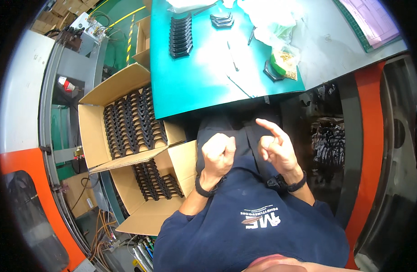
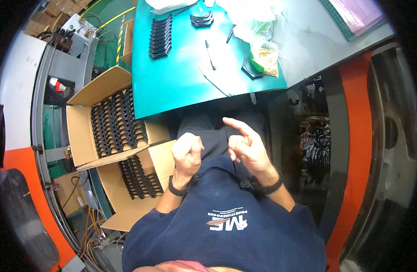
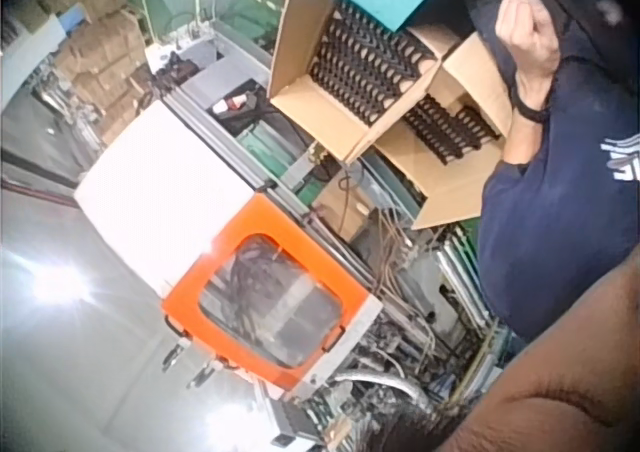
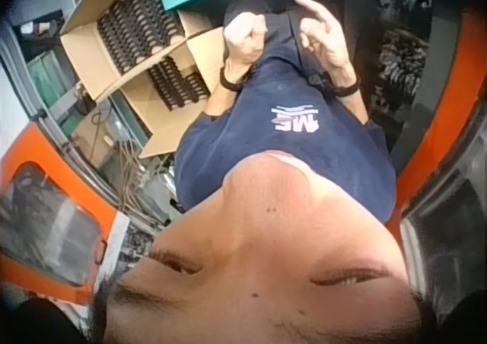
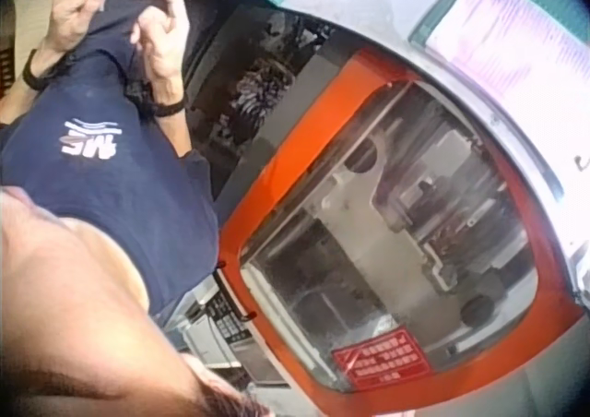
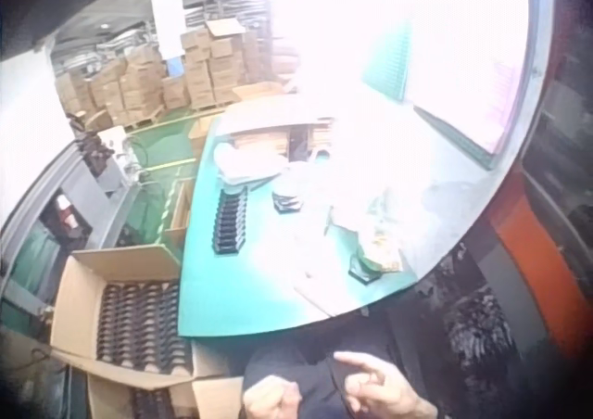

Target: Processing, inspecting, and marking plastic parts at a manufacturing station with an injection molding machine.

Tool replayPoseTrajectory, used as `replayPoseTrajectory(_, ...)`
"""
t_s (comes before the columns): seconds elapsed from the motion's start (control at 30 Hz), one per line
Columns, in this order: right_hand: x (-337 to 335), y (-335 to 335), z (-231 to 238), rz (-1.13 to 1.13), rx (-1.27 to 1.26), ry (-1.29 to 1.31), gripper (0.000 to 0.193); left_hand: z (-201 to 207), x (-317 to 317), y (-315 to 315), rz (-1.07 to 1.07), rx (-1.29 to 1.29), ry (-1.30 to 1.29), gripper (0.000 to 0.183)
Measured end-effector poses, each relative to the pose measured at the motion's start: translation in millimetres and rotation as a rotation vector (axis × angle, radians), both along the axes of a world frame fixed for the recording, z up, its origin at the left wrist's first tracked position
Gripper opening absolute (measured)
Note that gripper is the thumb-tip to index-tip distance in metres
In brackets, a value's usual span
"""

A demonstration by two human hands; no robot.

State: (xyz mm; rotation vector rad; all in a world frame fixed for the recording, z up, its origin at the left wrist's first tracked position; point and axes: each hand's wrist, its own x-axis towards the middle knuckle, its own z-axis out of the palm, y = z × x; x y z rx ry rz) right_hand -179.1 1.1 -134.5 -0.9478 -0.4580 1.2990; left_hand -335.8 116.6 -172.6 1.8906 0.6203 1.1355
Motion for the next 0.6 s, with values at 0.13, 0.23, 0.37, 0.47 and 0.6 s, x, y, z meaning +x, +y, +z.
replayPoseTrajectory(0.13,9.4,-1.9,0.6,-0.066,-0.011,-0.011,0.057,-5.2,-7.9,-0.4,0.012,-0.029,0.022,0.031)
replayPoseTrajectory(0.23,9.1,0.1,-2.5,-0.088,0.034,-0.073,0.055,-4.2,-7.4,-0.8,-0.011,-0.035,0.025,0.033)
replayPoseTrajectory(0.37,8.9,0.4,-0.9,-0.090,0.051,-0.140,0.053,1.4,-2.5,-3.5,-0.052,-0.004,0.014,0.034)
replayPoseTrajectory(0.47,11.2,-2.1,-5.4,-0.051,0.051,-0.122,0.051,3.5,-1.9,-4.5,-0.070,0.019,0.034,0.034)
replayPoseTrajectory(0.6,6.9,-3.1,-4.3,-0.057,-0.026,-0.224,0.048,1.8,-2.3,-4.7,-0.067,0.016,0.030,0.035)
